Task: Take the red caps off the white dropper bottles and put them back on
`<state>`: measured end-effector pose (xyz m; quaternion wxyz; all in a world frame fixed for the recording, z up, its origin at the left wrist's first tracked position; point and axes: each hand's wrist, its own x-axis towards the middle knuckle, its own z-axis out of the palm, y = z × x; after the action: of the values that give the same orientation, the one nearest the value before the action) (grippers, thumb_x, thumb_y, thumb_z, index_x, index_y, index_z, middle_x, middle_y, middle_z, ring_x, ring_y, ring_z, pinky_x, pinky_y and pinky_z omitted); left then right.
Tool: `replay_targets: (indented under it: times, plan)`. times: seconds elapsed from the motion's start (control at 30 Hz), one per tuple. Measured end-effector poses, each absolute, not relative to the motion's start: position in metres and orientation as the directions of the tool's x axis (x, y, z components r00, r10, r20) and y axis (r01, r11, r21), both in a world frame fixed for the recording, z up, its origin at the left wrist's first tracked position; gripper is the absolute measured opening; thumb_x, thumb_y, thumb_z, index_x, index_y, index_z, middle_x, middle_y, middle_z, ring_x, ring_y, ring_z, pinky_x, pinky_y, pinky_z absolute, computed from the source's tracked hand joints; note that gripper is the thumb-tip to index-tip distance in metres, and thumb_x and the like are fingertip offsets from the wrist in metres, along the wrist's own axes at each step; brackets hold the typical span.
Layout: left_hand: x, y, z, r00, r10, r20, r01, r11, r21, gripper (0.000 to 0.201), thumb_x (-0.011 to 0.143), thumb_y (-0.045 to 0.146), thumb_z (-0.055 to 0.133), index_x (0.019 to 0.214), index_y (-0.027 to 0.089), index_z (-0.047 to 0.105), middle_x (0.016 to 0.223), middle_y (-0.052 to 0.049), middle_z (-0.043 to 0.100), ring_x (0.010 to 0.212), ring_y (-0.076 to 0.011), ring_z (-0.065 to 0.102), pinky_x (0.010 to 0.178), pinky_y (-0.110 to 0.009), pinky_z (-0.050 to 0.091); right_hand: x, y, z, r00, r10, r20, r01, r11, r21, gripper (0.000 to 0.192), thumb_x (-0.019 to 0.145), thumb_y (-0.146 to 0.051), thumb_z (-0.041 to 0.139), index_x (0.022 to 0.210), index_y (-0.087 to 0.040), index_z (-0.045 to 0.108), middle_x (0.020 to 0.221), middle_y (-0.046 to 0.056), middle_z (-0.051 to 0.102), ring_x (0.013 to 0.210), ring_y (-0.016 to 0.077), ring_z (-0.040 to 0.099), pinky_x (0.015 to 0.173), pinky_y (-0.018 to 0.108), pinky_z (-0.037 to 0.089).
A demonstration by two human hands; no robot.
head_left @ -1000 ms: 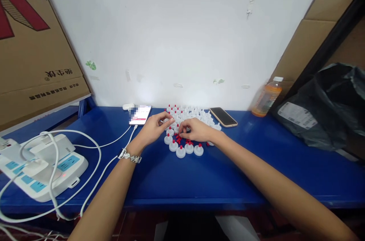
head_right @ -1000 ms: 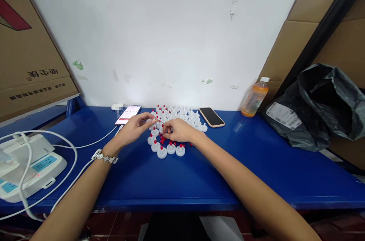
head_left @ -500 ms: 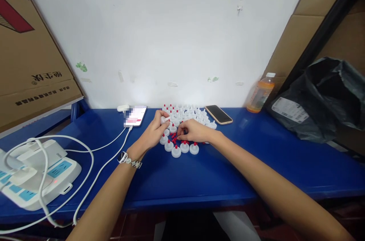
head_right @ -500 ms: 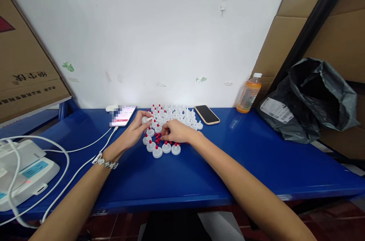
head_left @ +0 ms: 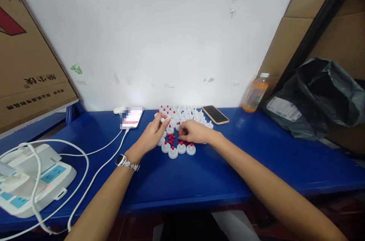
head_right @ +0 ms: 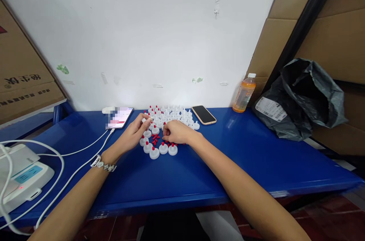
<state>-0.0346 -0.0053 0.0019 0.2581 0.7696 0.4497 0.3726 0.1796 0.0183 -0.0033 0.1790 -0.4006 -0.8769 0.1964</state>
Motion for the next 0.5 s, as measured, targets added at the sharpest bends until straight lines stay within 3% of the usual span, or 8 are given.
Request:
replay_targets:
  times: [0.13,0.2,0.33,0.4,0.5]
  plan:
    - [-0.034,-0.006,0.002,0.312,0.887,0.339,0.504,-0.457,0.732,0.034,0.100,0.055,0.036,0.104,0.023,0.046,0.072,0.004,0.047,0.061,-0.0134,0.042,0.062,-0.028,0.034,0.180,0.017,-0.003,-0.589,0.782,0.207,0.622,0.601,-0.502,0.004,0.078,-0.017,0.066,0.075,-0.017,0.069,0.072,0.002,0.070,0.066,0.0133,0.059,0.063,0.025,0.040]
    - [-0.034,-0.006,0.002,0.304,0.891,0.338,0.502,-0.451,0.738,0.035,0.100,0.056,0.035,0.104,0.023,0.046,0.072,0.004,0.048,0.062,-0.0137,0.043,0.062,-0.028,0.034,0.179,0.017,-0.002,-0.528,0.802,0.279,0.544,0.572,-0.614,0.003,0.079,-0.019,0.066,0.078,-0.017,0.067,0.075,0.003,0.071,0.068,0.0140,0.061,0.065,0.026,0.042]
    - [-0.033,-0.007,0.001,0.304,0.886,0.350,0.484,-0.460,0.745,0.035,0.101,0.056,0.033,0.104,0.023,0.046,0.073,0.003,0.048,0.064,-0.0141,0.044,0.063,-0.029,0.035,0.168,0.015,-0.001,-0.381,0.872,0.306,0.119,0.374,-0.920,0.017,0.081,-0.033,0.069,0.083,-0.017,0.063,0.073,0.003,0.070,0.062,0.0135,0.061,0.065,0.028,0.047]
    - [-0.031,-0.007,-0.001,0.303,0.877,0.373,0.467,-0.478,0.744,0.035,0.101,0.055,0.032,0.104,0.023,0.046,0.073,0.003,0.047,0.064,-0.0142,0.044,0.063,-0.029,0.035,0.160,0.013,-0.002,-0.313,0.901,0.299,-0.080,0.289,-0.954,0.027,0.077,-0.041,0.074,0.082,-0.016,0.064,0.068,0.001,0.068,0.058,0.0118,0.059,0.062,0.027,0.046]
    - [-0.027,-0.008,-0.003,0.301,0.868,0.395,0.430,-0.494,0.756,0.034,0.102,0.054,0.031,0.103,0.023,0.045,0.070,0.004,0.045,0.064,-0.0140,0.043,0.063,-0.028,0.035,0.151,0.010,-0.003,-0.252,0.926,0.280,-0.242,0.220,-0.945,0.034,0.071,-0.046,0.080,0.080,-0.016,0.066,0.066,0.000,0.066,0.057,0.0094,0.055,0.058,0.025,0.041]
